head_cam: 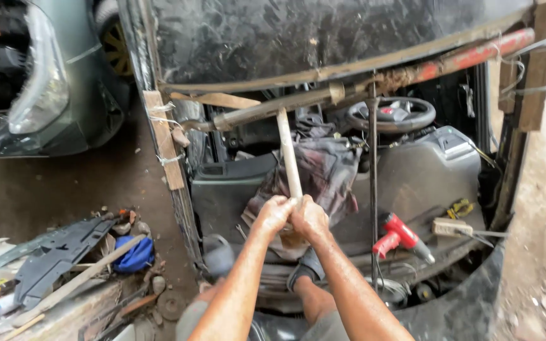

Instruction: The person uses a red heat gun to heat the windshield seal of a damaged car, then works wooden wedges along the glass edge and taps them with a hammer. They tighten a turnbuckle-style pull rig across the windshield frame and resume heating the seal around the glass.

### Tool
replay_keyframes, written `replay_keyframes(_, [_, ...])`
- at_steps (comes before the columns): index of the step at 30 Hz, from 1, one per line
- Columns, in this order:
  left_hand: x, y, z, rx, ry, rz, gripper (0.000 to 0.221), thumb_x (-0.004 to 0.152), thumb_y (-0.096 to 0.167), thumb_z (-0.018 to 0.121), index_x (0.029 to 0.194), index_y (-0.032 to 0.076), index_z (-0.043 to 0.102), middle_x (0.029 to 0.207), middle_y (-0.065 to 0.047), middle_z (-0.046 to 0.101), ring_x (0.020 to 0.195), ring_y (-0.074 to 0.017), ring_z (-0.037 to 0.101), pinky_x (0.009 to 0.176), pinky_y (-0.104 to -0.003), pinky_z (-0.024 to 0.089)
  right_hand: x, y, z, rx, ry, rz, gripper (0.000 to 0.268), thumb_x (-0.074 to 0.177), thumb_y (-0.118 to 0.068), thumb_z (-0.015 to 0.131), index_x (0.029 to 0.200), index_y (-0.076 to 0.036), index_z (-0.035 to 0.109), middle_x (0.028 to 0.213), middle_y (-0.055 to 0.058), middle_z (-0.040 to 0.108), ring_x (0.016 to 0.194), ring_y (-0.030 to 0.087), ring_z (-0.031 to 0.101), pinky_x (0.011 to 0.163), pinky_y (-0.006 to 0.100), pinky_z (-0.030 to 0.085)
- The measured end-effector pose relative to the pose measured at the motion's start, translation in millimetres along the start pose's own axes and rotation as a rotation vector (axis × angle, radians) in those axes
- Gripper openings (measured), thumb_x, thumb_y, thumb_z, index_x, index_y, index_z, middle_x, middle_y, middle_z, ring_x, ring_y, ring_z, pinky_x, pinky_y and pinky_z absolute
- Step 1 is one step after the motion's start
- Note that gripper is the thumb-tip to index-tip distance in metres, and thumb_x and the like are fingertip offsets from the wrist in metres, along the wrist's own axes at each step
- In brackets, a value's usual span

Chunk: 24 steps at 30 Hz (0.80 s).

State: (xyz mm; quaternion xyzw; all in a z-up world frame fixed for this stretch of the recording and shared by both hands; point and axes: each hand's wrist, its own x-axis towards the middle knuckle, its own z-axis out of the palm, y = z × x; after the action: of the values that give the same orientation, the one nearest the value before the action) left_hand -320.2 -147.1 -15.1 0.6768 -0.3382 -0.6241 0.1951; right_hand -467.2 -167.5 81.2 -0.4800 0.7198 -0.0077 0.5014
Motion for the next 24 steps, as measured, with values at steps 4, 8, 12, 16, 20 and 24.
replay_keyframes(4, [-20, 13, -24, 0.053, 0.083, -0.073, 0.038, 0.095, 0.037, 0.073, 0.105, 0.0, 0.071, 0.087, -0.008, 0.068, 0.074, -0.0143, 0.058, 0.064, -0.035, 0.05, 47, 20, 26, -0.038, 0.006, -0.023, 0.05, 0.089, -0.041, 0.059, 0.122, -0.003, 0.056, 0.112, 0.029, 0.07, 0.109, 0.046, 0.067, 0.096, 0.055, 0.051])
replay_keyframes(8, [-12, -21, -68, 0.118, 0.193, 0.019, 0.042, 0.09, 0.04, 0.074, 0.101, 0.0, 0.071, 0.092, -0.01, 0.074, 0.082, -0.019, 0.068, 0.073, -0.037, 0.054, 70, 33, 52, -0.099, 0.012, 0.007, 0.048, 0.089, -0.037, 0.057, 0.123, -0.003, 0.052, 0.114, 0.03, 0.07, 0.109, 0.047, 0.068, 0.097, 0.055, 0.051])
replay_keyframes(12, [-29, -29, -147, 0.339, 0.383, -0.018, 0.05, 0.087, 0.045, 0.07, 0.102, -0.002, 0.072, 0.095, -0.019, 0.078, 0.092, -0.0288, 0.075, 0.084, -0.041, 0.056, 100, 30, 77, -0.083, 0.053, 0.026, 0.048, 0.09, -0.036, 0.057, 0.124, -0.002, 0.049, 0.115, 0.033, 0.068, 0.11, 0.05, 0.065, 0.097, 0.056, 0.05])
replay_keyframes(16, [-19, -36, -238, 0.519, 0.481, -0.141, 0.056, 0.09, 0.05, 0.065, 0.115, 0.0, 0.071, 0.112, -0.025, 0.073, 0.109, -0.0383, 0.07, 0.095, -0.047, 0.054, 167, 98, 137, -0.4, 0.067, -0.204, 0.034, 0.095, -0.032, 0.054, 0.119, -0.008, 0.055, 0.121, 0.033, 0.066, 0.108, 0.047, 0.068, 0.096, 0.052, 0.053])
replay_keyframes(20, [-5, -23, -302, 0.548, 0.639, -0.208, 0.063, 0.089, 0.046, 0.069, 0.128, -0.003, 0.06, 0.128, -0.032, 0.064, 0.123, -0.0449, 0.061, 0.105, -0.05, 0.049, 196, 79, 155, -0.246, 0.106, -0.098, 0.043, 0.094, -0.029, 0.057, 0.122, 0.001, 0.047, 0.116, 0.035, 0.067, 0.105, 0.048, 0.067, 0.092, 0.052, 0.054])
replay_keyframes(24, [30, -27, -335, 0.642, 0.64, -0.217, 0.07, 0.091, 0.046, 0.071, 0.132, -0.008, 0.054, 0.13, -0.035, 0.061, 0.123, -0.0472, 0.06, 0.105, -0.051, 0.048, 221, 85, 186, -0.178, 0.141, 0.034, 0.055, 0.094, -0.031, 0.059, 0.125, 0.01, 0.04, 0.109, 0.035, 0.069, 0.101, 0.048, 0.07, 0.088, 0.052, 0.057])
